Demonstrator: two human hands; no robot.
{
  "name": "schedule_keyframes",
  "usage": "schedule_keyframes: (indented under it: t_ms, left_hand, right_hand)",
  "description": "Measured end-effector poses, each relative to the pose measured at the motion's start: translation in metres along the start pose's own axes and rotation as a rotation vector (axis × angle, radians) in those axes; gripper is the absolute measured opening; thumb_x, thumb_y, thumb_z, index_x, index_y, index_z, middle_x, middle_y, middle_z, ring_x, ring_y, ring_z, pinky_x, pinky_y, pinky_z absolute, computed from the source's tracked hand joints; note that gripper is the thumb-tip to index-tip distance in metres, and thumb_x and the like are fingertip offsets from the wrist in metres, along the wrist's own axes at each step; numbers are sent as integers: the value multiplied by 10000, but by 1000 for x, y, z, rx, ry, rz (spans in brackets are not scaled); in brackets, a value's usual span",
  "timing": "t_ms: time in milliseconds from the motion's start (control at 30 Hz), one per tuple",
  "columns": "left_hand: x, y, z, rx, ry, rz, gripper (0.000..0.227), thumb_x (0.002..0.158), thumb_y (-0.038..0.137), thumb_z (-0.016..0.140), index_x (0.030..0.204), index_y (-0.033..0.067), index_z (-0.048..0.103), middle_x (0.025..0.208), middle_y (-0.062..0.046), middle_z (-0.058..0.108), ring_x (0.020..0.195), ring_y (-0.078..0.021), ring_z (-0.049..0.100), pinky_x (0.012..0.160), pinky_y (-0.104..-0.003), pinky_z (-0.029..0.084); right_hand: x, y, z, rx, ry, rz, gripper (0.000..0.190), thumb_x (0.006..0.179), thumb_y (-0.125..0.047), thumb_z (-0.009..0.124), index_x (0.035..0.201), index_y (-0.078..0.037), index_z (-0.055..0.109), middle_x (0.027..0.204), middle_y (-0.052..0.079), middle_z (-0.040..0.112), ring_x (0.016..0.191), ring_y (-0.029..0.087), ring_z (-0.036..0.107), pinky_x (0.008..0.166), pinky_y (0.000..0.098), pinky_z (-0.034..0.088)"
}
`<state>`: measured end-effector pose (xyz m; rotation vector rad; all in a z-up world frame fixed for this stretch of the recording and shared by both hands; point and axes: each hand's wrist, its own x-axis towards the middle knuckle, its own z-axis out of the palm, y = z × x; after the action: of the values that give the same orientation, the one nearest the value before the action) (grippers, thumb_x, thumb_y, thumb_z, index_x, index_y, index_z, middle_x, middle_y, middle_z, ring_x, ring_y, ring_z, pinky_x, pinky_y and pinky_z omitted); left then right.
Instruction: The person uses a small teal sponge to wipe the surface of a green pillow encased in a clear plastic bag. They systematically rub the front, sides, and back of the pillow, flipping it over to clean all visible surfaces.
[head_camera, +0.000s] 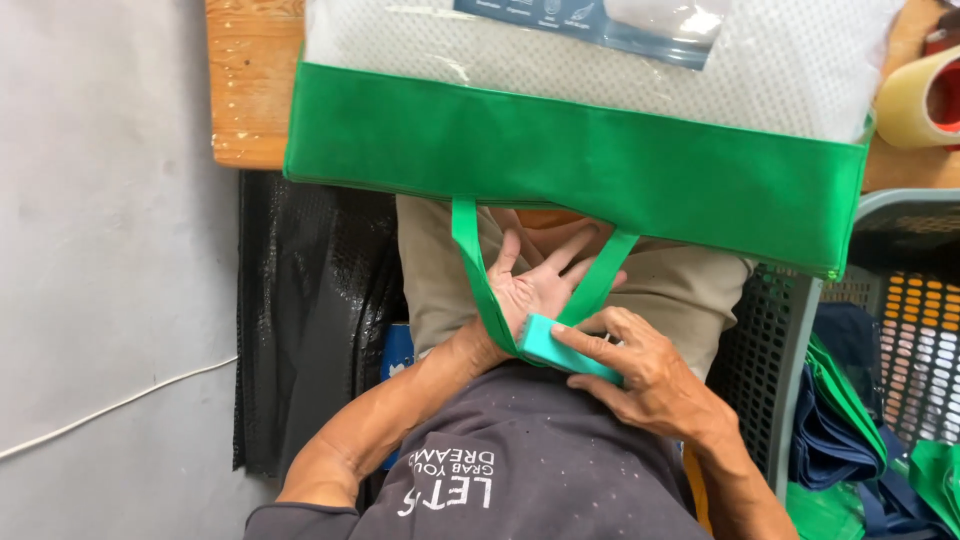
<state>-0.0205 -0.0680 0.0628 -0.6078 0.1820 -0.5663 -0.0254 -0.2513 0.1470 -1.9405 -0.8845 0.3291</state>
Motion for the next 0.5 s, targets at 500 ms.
schedule_keyframes:
  t_ms: [500]
  left_hand:
    - [-16, 28, 5, 419, 308, 204, 667, 962, 749, 345, 1462, 314, 420, 1658, -81, 265, 1538, -458, 183, 1162, -781, 106]
  right_hand:
    - [164, 14, 36, -601, 83, -212, 553, 841, -266, 786, 1360, -159, 626, 919, 108, 548, 729, 328, 558, 605, 497, 475]
